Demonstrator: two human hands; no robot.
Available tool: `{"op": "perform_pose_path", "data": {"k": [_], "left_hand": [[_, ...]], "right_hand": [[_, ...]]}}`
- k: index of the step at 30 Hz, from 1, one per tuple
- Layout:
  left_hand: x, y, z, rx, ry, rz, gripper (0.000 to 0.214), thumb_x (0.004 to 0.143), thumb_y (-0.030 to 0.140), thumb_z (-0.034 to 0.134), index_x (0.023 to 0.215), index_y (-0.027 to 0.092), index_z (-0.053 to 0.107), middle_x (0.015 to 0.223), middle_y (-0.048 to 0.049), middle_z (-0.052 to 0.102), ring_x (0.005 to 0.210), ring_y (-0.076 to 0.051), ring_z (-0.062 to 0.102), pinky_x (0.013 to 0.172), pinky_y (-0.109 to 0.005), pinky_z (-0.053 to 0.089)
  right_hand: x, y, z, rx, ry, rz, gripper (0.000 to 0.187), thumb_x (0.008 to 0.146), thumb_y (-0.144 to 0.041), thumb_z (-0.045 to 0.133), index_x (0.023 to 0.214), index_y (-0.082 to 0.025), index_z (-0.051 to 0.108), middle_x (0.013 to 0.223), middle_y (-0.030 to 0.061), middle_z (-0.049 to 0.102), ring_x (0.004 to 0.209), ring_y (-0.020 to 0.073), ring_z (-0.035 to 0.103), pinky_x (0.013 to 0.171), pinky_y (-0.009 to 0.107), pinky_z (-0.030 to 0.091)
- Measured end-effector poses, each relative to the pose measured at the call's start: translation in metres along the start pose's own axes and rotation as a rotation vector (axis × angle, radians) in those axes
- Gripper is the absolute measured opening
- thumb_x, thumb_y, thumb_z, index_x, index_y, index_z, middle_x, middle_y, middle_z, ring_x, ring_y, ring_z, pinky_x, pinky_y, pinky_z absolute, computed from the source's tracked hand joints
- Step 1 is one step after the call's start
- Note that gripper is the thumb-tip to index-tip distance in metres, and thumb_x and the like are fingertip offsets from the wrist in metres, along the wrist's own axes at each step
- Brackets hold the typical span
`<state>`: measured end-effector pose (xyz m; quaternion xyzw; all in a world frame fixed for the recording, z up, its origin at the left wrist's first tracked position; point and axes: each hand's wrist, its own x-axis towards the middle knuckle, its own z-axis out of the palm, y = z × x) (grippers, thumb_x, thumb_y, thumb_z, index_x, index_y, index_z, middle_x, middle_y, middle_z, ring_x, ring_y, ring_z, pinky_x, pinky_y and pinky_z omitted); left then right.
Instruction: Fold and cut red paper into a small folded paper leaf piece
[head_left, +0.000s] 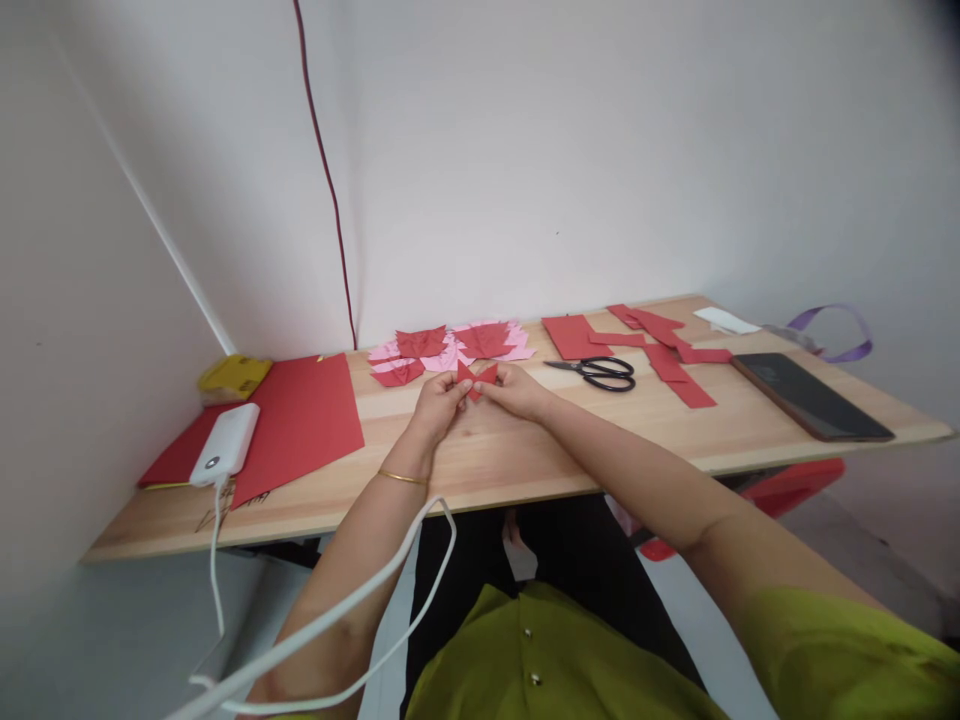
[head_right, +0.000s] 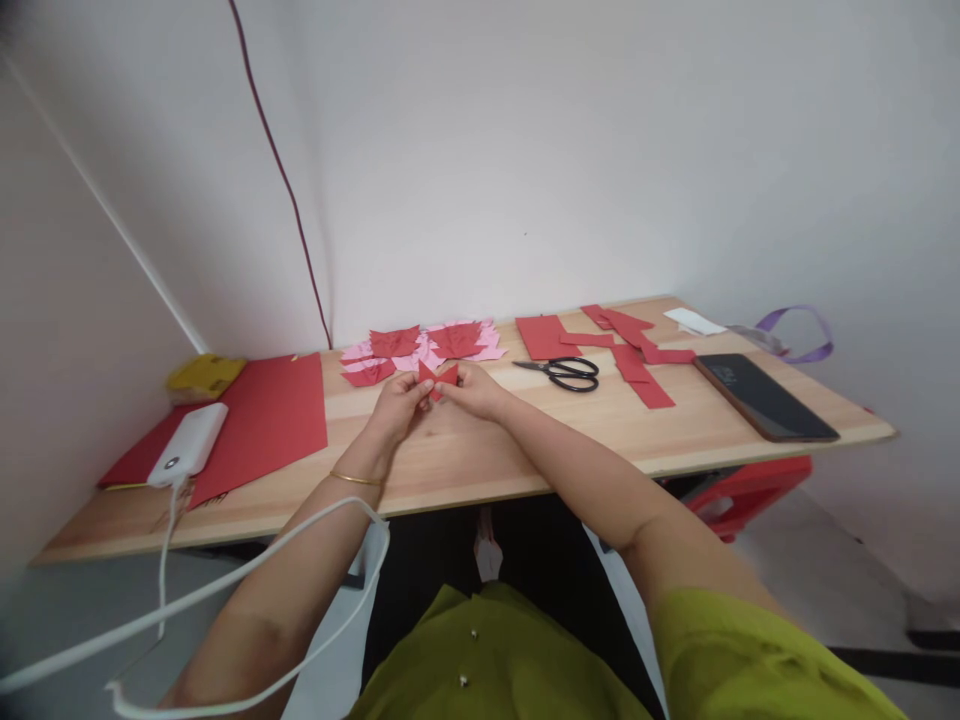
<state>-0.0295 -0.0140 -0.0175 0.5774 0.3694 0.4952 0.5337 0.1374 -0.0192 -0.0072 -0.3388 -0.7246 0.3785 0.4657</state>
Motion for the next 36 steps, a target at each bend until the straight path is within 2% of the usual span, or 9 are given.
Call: {"op": "perform_pose_path", "data": {"k": [5,8,12,17,20,28,30,34,36], "left_hand": [[-0.001,0.003,0.001,-0.026,0.010,0.004,0.024,0.069,0.035,0.072,0.072,0.014,0.061,0.050,0.0050,0.048,0.045,-0.007,0.042,0.049,-0.021,0.031],[-0.002,0.003,0.003,-0.058,-0.001,-0.039,0.025,0.068,0.034,0.073,0.077,0.014,0.061,0.051,0.0045,0.051,0.047,-0.007,0.044,0.050,-0.021,0.034],[-0.002,0.001,0.004,-0.066,-0.012,-0.076,0.025,0.066,0.032,0.073,0.070,0.015,0.055,0.051,0.0036,0.053,0.047,-0.008,0.047,0.052,-0.021,0.035],[-0.002,0.001,0.003,-0.021,0.003,-0.047,0.023,0.069,0.032,0.070,0.068,0.016,0.054,0.052,0.0030,0.054,0.048,-0.008,0.047,0.053,-0.021,0.035],[-0.002,0.001,0.003,-0.015,-0.001,-0.050,0.023,0.069,0.032,0.070,0.067,0.016,0.053,0.052,0.0032,0.055,0.049,-0.008,0.047,0.054,-0.022,0.035],[-0.002,0.001,-0.003,-0.037,-0.119,-0.056,0.022,0.071,0.033,0.069,0.074,0.015,0.056,0.054,0.0038,0.055,0.050,-0.008,0.046,0.057,-0.022,0.035],[-0.002,0.001,-0.002,-0.036,-0.094,-0.060,0.024,0.071,0.034,0.069,0.071,0.015,0.054,0.054,0.0034,0.055,0.050,-0.008,0.047,0.056,-0.022,0.035],[-0.003,0.002,0.002,-0.042,-0.069,-0.065,0.027,0.068,0.035,0.072,0.070,0.016,0.052,0.053,0.0034,0.055,0.049,-0.008,0.049,0.054,-0.022,0.035],[-0.004,0.004,0.004,-0.029,-0.072,-0.058,0.027,0.067,0.033,0.073,0.070,0.016,0.053,0.053,0.0037,0.054,0.049,-0.008,0.048,0.054,-0.022,0.035]], "right_hand": [[0.001,0.002,-0.001,0.031,-0.030,0.002,0.019,0.080,-0.033,0.058,0.077,-0.016,0.064,0.086,0.0040,0.068,0.081,0.0166,0.061,0.077,0.028,0.047],[0.002,0.006,-0.001,0.044,0.019,0.048,0.020,0.079,-0.034,0.059,0.082,-0.016,0.064,0.085,0.0038,0.069,0.082,0.0173,0.062,0.079,0.030,0.047],[0.001,0.007,0.000,0.087,0.079,0.098,0.026,0.077,-0.036,0.062,0.090,-0.014,0.064,0.091,0.0049,0.069,0.083,0.0171,0.061,0.081,0.030,0.046],[0.000,0.002,0.001,0.119,0.047,0.189,0.031,0.074,-0.043,0.065,0.085,-0.014,0.065,0.077,0.0021,0.066,0.068,0.0132,0.055,0.067,0.026,0.044],[-0.001,0.000,0.000,0.156,0.021,0.190,0.032,0.074,-0.044,0.065,0.083,-0.013,0.065,0.071,0.0005,0.063,0.062,0.0109,0.050,0.062,0.024,0.041],[-0.001,-0.005,-0.003,0.219,-0.096,0.103,0.032,0.076,-0.046,0.063,0.077,-0.014,0.065,0.076,0.0036,0.067,0.071,0.0150,0.058,0.070,0.027,0.045],[-0.001,-0.004,-0.002,0.207,-0.061,0.110,0.031,0.076,-0.045,0.063,0.078,-0.014,0.065,0.077,0.0034,0.068,0.073,0.0154,0.059,0.072,0.028,0.045],[0.001,0.002,0.001,0.151,0.092,0.142,0.029,0.074,-0.042,0.065,0.084,-0.014,0.064,0.084,0.0034,0.069,0.078,0.0156,0.060,0.078,0.029,0.046],[0.001,0.004,0.001,0.136,0.117,0.144,0.028,0.074,-0.040,0.065,0.085,-0.015,0.063,0.085,0.0035,0.069,0.079,0.0158,0.060,0.078,0.030,0.047]]}}
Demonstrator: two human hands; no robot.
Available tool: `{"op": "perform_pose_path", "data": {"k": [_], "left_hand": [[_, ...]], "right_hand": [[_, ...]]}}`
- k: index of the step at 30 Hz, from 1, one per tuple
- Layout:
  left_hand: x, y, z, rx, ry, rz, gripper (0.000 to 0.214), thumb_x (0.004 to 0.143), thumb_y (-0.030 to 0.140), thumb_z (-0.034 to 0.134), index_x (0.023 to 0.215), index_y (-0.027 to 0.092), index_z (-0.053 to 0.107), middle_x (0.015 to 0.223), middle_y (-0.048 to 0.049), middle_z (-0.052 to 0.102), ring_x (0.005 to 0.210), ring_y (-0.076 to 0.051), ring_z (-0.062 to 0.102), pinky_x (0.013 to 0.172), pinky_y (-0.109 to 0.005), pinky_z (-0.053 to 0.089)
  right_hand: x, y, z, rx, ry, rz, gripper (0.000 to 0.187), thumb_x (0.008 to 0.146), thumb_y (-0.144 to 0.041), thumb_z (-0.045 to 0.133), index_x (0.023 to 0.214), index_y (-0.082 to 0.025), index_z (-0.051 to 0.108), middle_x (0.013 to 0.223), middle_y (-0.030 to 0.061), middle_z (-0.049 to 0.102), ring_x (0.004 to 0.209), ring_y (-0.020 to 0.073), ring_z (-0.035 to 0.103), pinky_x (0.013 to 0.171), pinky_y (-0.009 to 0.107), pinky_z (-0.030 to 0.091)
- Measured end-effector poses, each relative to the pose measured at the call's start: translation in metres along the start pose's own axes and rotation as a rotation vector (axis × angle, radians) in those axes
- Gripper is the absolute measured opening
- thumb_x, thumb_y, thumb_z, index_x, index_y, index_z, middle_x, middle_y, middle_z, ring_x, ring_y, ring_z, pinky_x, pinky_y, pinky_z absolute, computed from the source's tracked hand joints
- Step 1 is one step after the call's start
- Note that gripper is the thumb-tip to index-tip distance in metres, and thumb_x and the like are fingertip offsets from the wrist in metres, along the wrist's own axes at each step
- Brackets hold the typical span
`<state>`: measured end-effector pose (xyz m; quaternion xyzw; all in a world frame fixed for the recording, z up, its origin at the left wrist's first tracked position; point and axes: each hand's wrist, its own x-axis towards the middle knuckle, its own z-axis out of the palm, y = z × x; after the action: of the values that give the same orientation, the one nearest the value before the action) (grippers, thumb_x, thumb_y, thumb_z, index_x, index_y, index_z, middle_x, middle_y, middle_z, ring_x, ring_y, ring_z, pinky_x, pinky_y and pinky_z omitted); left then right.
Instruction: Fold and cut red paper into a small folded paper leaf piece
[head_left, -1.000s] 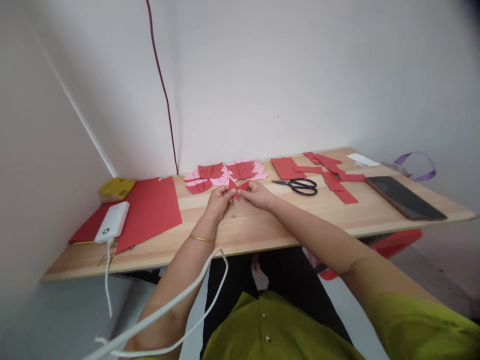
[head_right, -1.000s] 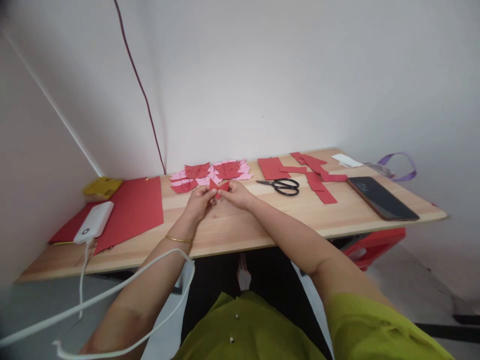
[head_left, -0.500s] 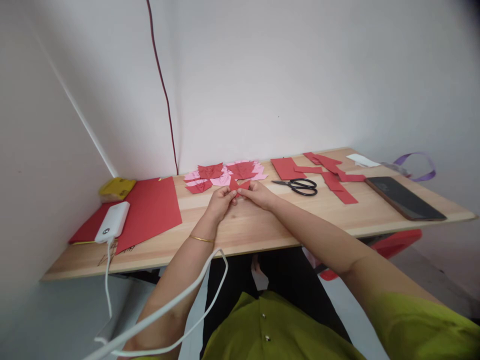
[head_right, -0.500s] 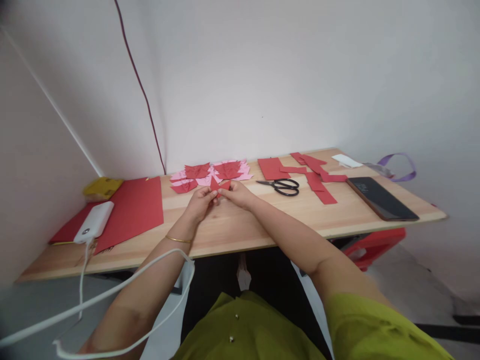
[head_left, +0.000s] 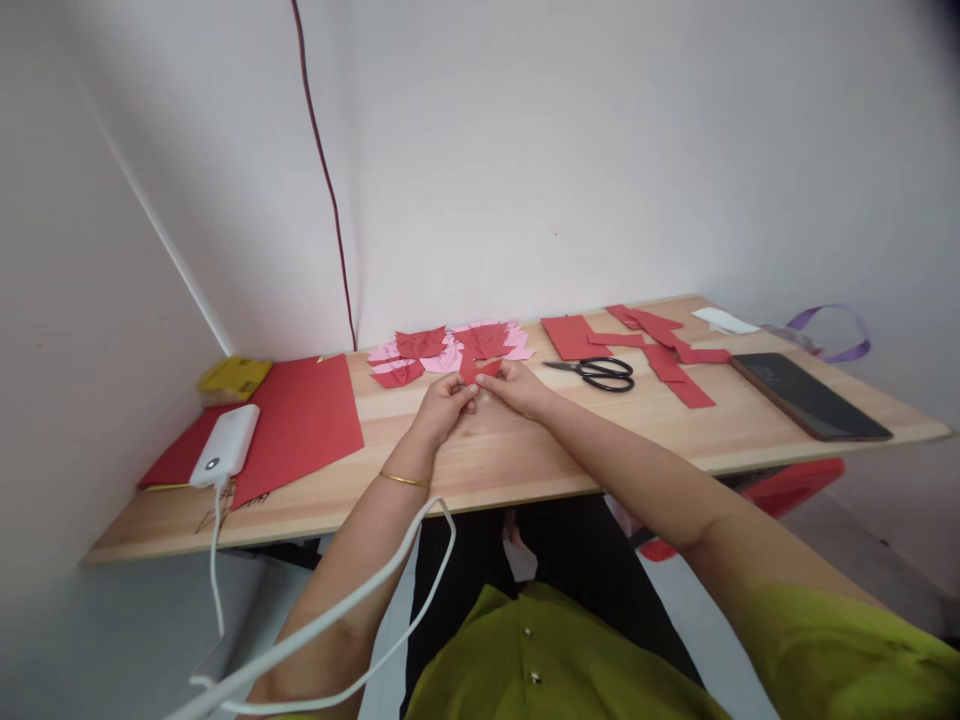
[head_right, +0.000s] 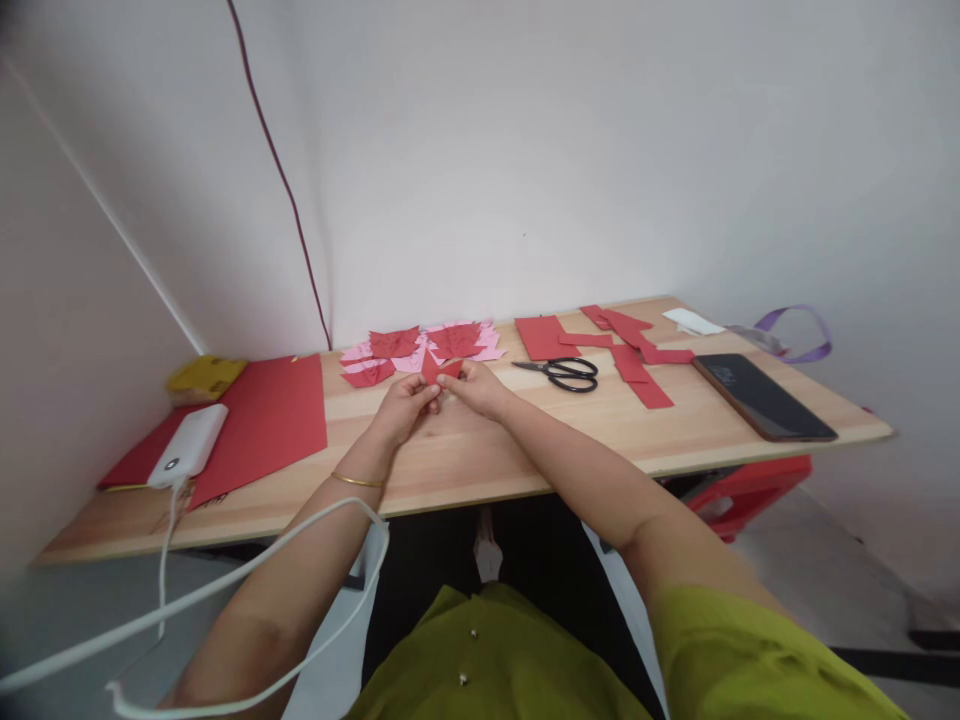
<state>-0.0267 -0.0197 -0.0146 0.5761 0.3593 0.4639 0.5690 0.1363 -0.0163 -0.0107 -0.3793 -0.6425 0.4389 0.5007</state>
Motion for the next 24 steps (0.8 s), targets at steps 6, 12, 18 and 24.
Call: {"op": "perform_pose_path", "data": {"k": [6,12,18,24], "left_hand": [[0.000,0.001,0.004,-0.008,0.030,0.020,0.028,0.067,0.035,0.073,0.072,0.015,0.054,0.054,0.0046,0.052,0.049,-0.007,0.046,0.053,-0.021,0.033],[0.001,0.001,0.005,-0.031,0.053,0.020,0.029,0.064,0.034,0.074,0.073,0.015,0.055,0.056,0.0045,0.052,0.048,-0.007,0.045,0.052,-0.022,0.034],[0.001,0.002,0.005,-0.009,0.035,0.021,0.028,0.065,0.035,0.073,0.075,0.014,0.057,0.060,0.0039,0.052,0.048,-0.006,0.045,0.051,-0.022,0.034],[0.004,-0.004,0.002,0.030,0.049,0.049,0.025,0.067,0.034,0.071,0.070,0.015,0.056,0.057,0.0033,0.052,0.049,-0.007,0.043,0.052,-0.022,0.033]], "right_hand": [[-0.001,-0.004,0.000,-0.066,-0.099,-0.063,0.021,0.079,-0.036,0.060,0.082,-0.015,0.062,0.082,0.0036,0.068,0.079,0.0167,0.061,0.077,0.030,0.048],[0.001,0.001,0.001,-0.085,-0.042,-0.071,0.024,0.077,-0.036,0.061,0.087,-0.014,0.061,0.086,0.0044,0.068,0.082,0.0168,0.061,0.080,0.031,0.047],[0.003,0.007,-0.001,-0.066,-0.014,-0.089,0.024,0.075,-0.037,0.063,0.087,-0.016,0.060,0.086,0.0035,0.067,0.082,0.0167,0.061,0.079,0.031,0.047],[0.001,0.003,0.000,-0.074,-0.032,-0.068,0.025,0.077,-0.038,0.061,0.089,-0.016,0.060,0.087,0.0041,0.068,0.083,0.0172,0.061,0.080,0.032,0.047]]}}
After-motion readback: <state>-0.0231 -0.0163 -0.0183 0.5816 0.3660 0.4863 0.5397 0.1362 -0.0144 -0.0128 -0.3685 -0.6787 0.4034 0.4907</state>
